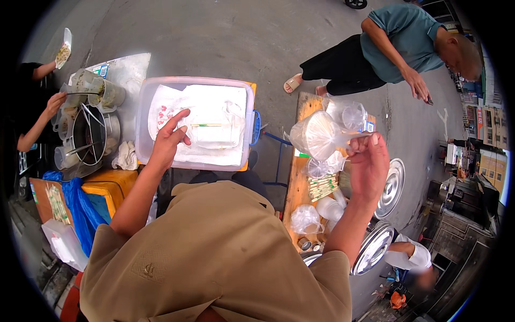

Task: The person prepares and packs street food by transferring noodles and toppings into containers, adding sauce from a large pot using a ladle, and placing the containers into plastic bags.

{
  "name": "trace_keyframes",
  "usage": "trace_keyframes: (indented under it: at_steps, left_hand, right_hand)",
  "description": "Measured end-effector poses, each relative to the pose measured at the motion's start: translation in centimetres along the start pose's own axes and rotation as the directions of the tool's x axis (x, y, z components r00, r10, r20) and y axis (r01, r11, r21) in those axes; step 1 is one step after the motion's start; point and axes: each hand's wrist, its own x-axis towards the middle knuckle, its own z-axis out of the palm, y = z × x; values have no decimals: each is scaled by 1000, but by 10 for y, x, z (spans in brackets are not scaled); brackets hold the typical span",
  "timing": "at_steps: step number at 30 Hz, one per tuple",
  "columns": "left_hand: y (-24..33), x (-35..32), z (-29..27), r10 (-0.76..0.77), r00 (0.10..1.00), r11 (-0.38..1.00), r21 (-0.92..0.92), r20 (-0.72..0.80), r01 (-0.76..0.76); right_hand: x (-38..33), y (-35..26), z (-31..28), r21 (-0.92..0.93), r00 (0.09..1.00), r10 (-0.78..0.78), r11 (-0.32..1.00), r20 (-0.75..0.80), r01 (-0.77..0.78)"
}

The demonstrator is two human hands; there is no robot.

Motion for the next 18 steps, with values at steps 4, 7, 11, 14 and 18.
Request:
trace_keyframes:
  at_steps: [4, 7, 11, 14, 18]
  left_hand:
    - [-13, 1, -15, -10, 998, 999, -48, 64, 13]
    - [-14, -2, -23, 0, 996, 998, -70, 89, 6]
    - [-37, -2, -35, 12, 996, 1000, -10, 89, -12]
    - [-53, -3, -43, 30, 997, 997, 69, 73, -35]
    - [-48, -11, -43, 50, 996, 993, 100, 74, -57]
  right_hand:
    - [-12, 15, 100, 214, 961, 64, 969, 271, -124]
    - [-10, 58, 156, 187, 917, 156, 953, 366, -237]
    - [-16, 130, 203, 101, 865, 295, 926, 406, -364]
    - [-30, 176, 220, -69, 857, 399, 914, 327, -399]
    - [-36, 202, 218, -199, 855, 465, 882, 228, -427]
